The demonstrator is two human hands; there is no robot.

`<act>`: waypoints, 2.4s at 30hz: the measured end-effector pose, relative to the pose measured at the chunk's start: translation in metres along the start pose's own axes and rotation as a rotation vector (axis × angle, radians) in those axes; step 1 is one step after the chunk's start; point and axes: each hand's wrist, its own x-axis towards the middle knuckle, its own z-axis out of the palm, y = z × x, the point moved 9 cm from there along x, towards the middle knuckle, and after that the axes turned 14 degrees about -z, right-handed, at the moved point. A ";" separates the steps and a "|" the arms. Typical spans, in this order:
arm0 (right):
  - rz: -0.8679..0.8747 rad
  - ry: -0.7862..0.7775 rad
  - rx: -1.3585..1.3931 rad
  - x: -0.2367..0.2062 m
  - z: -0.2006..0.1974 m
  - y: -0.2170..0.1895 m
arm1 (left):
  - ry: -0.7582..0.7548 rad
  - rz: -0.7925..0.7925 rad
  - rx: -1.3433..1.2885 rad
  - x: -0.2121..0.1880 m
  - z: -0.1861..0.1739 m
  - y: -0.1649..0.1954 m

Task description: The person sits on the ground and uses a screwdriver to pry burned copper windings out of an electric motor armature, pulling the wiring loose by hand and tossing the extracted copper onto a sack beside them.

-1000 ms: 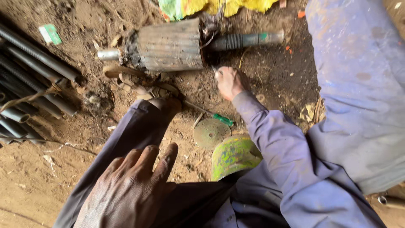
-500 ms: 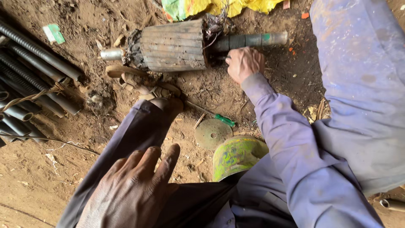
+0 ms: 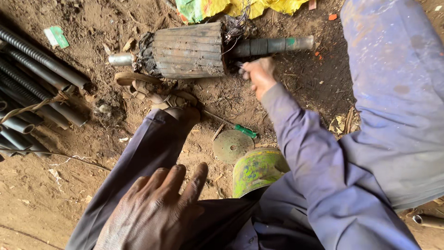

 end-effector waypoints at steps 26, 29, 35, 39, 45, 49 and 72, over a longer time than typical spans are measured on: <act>0.007 -0.099 0.072 -0.046 0.048 0.023 | 0.041 -0.014 0.079 0.000 -0.011 0.004; 0.000 -0.109 0.227 0.001 0.010 -0.001 | -0.021 0.025 -0.002 -0.003 -0.005 0.007; 0.181 -0.051 0.132 -0.042 0.009 0.031 | -0.072 -0.134 0.089 -0.002 -0.005 -0.011; -0.042 -0.105 0.177 -0.072 0.059 0.013 | 0.006 -0.033 0.045 -0.003 -0.010 0.003; 0.226 0.027 0.262 -0.024 -0.003 -0.011 | 0.032 -0.037 0.009 -0.008 -0.013 -0.001; 0.417 0.098 0.138 -0.076 0.028 0.045 | 0.054 -0.095 0.001 -0.009 -0.019 -0.012; 0.108 0.044 0.075 -0.033 0.010 0.019 | 0.099 0.006 -0.004 -0.013 -0.019 0.000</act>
